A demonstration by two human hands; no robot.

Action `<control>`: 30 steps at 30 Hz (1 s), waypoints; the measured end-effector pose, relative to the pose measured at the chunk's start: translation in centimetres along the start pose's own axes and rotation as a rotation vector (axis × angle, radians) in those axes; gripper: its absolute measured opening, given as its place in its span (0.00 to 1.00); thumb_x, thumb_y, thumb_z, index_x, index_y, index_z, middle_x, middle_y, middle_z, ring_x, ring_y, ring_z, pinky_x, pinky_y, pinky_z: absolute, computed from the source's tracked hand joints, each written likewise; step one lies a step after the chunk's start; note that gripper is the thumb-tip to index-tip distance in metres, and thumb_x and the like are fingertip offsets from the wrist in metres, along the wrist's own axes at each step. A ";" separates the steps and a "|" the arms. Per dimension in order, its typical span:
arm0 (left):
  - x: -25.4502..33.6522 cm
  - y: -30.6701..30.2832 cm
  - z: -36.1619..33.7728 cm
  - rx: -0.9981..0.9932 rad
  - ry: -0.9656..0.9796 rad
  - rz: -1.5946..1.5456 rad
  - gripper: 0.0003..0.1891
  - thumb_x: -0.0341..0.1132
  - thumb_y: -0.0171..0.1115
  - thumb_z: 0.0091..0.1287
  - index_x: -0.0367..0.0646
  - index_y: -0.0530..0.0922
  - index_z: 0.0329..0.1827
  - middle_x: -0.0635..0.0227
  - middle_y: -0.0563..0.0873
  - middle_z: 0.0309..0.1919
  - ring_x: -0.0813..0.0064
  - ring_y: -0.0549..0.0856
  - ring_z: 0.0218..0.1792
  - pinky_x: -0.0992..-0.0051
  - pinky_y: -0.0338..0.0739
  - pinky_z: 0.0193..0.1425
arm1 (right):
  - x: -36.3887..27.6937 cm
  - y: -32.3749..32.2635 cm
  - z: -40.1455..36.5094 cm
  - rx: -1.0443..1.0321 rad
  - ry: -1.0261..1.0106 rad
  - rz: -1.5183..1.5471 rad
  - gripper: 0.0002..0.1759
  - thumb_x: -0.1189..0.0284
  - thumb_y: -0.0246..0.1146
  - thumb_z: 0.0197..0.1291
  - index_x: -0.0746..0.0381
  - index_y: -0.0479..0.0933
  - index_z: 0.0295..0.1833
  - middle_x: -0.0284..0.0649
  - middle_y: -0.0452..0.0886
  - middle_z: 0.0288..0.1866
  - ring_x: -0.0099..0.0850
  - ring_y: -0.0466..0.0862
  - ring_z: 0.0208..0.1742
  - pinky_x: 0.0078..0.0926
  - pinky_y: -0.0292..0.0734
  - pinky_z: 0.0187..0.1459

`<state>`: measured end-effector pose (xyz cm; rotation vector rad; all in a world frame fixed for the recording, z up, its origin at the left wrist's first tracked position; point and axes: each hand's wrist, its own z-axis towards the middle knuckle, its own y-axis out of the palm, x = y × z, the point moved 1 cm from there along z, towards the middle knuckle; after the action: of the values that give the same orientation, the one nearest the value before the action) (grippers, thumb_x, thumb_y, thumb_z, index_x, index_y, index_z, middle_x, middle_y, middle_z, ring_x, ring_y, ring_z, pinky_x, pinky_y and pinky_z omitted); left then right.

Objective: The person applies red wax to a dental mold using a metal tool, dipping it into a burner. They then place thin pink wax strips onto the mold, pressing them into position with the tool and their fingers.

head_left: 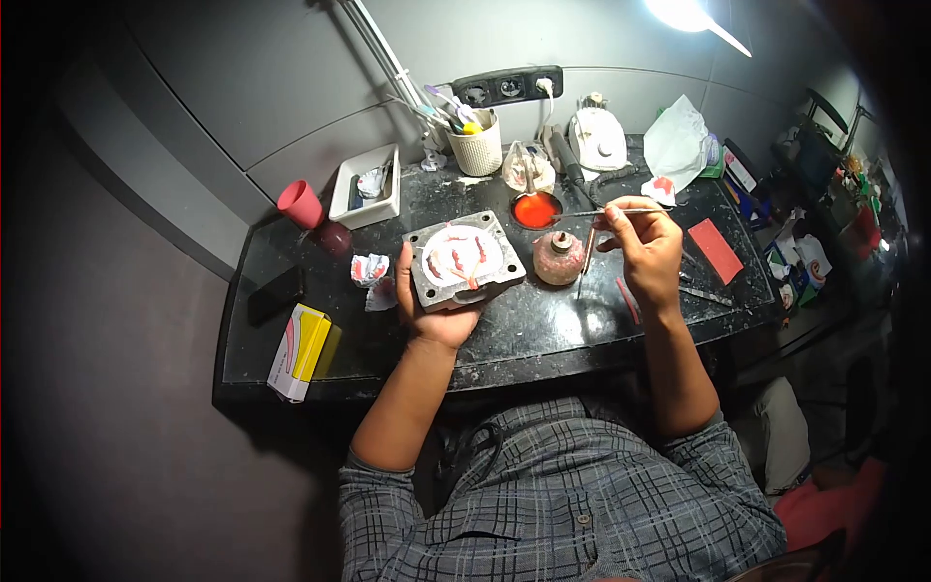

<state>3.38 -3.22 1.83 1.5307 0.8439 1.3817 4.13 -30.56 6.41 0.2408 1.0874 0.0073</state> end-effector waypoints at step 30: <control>-0.1 0.2 -0.3 -0.070 -0.034 -0.015 0.39 0.69 0.54 0.72 0.46 0.74 0.73 0.55 0.80 0.70 0.47 0.78 0.70 0.38 0.70 0.74 | 0.7 5.8 -4.1 -0.263 0.276 0.273 0.09 0.72 0.69 0.73 0.67 0.82 0.49 0.42 0.90 0.39 0.28 0.92 0.40 0.24 0.87 0.34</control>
<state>3.02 -3.37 1.96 1.4874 0.7773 1.3573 1.52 -24.01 5.13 0.1518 1.3060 0.4356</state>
